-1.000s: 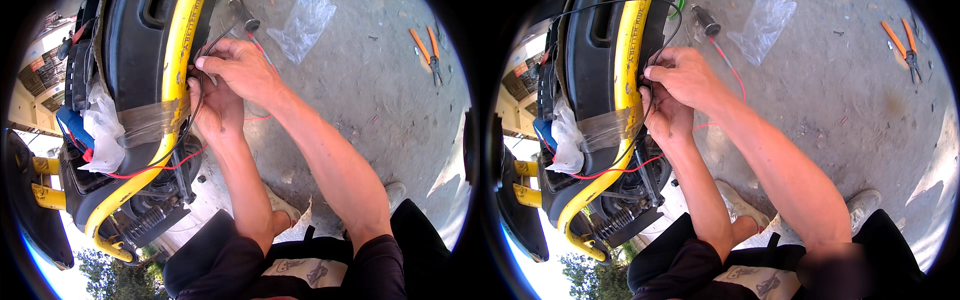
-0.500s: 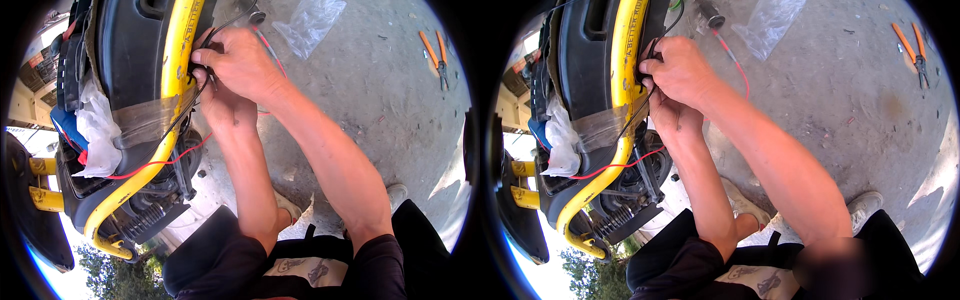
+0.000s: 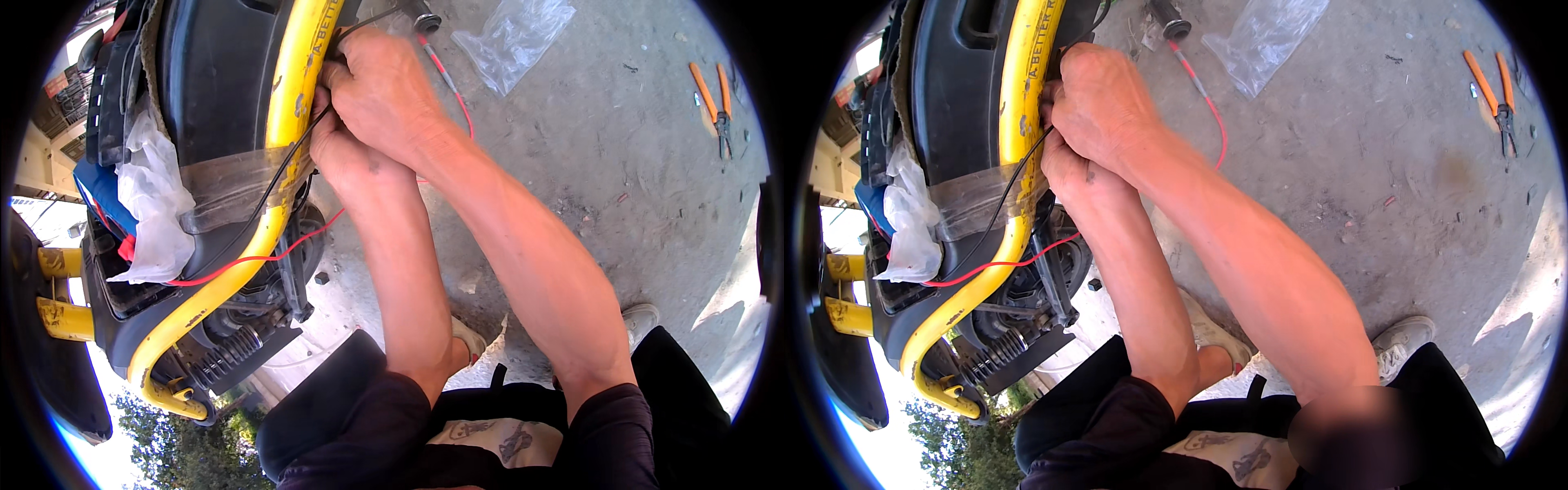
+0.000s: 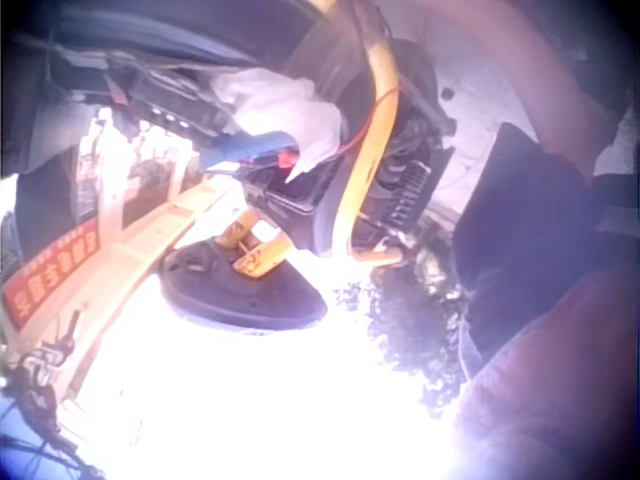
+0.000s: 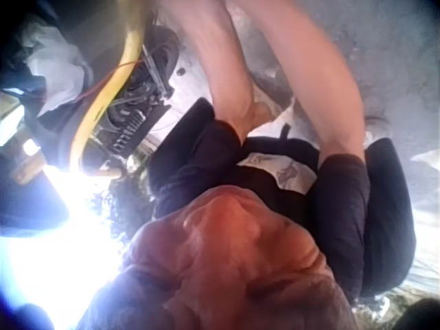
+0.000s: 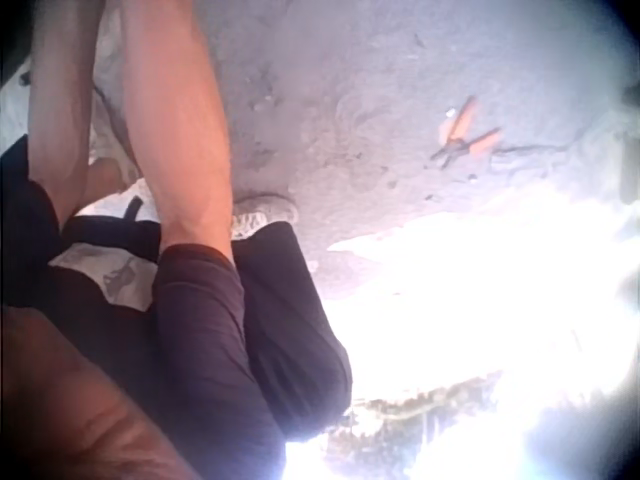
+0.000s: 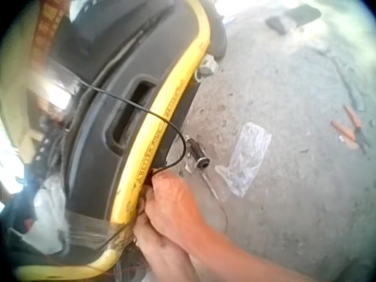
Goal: The person works on the wiring of a yellow motorized vehicle, using a multimeter to test connections and pliers to strip and adjust wires. They connect and disconnect probes and manipulate wires near the vehicle frame.
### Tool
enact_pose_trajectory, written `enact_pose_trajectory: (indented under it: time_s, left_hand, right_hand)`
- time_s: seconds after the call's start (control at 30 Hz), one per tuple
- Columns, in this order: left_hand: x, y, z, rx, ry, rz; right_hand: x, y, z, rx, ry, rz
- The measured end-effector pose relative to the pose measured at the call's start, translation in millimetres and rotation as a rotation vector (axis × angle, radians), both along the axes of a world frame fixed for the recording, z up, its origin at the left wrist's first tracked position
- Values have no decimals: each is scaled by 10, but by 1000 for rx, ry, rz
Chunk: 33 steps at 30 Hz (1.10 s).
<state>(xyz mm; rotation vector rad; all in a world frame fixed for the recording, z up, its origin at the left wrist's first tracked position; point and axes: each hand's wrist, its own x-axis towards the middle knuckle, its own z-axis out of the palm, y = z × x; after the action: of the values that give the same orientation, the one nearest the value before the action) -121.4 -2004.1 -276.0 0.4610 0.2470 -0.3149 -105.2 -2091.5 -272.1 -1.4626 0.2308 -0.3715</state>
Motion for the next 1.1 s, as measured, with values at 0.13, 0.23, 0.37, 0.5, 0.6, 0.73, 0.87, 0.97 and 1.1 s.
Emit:
enact_pose_trajectory:
  time_s: [0.13,0.23,0.37,0.5,0.6,0.73,0.87,0.97,1.1]
  left_hand:
    - [-3,8,69,31,6,33]
    - [28,2,63,43,17,45]
    - [127,-51,41,101,19,63]
    - [202,-17,132,192,8,112]
    - [-34,-423,145,278,129,196]
    - [17,-81,29,322,-124,105]
    - [-10,-72,60,274,-112,86]
    - [-10,-190,116,204,-63,122]
    - [8,-131,149,82,-9,115]
  right_hand:
    - [-72,45,52,180,-41,-6]
    - [-131,100,21,97,-120,-122]
    - [-102,81,-13,268,-24,-97]
    - [-68,-64,51,334,-95,92]
    - [-183,-177,-115,462,-78,52]
    - [-248,-252,-32,518,-95,120]
    - [-226,-339,-10,526,-37,223]
    - [-122,-356,-40,688,-65,237]
    - [-105,-319,8,644,-54,179]
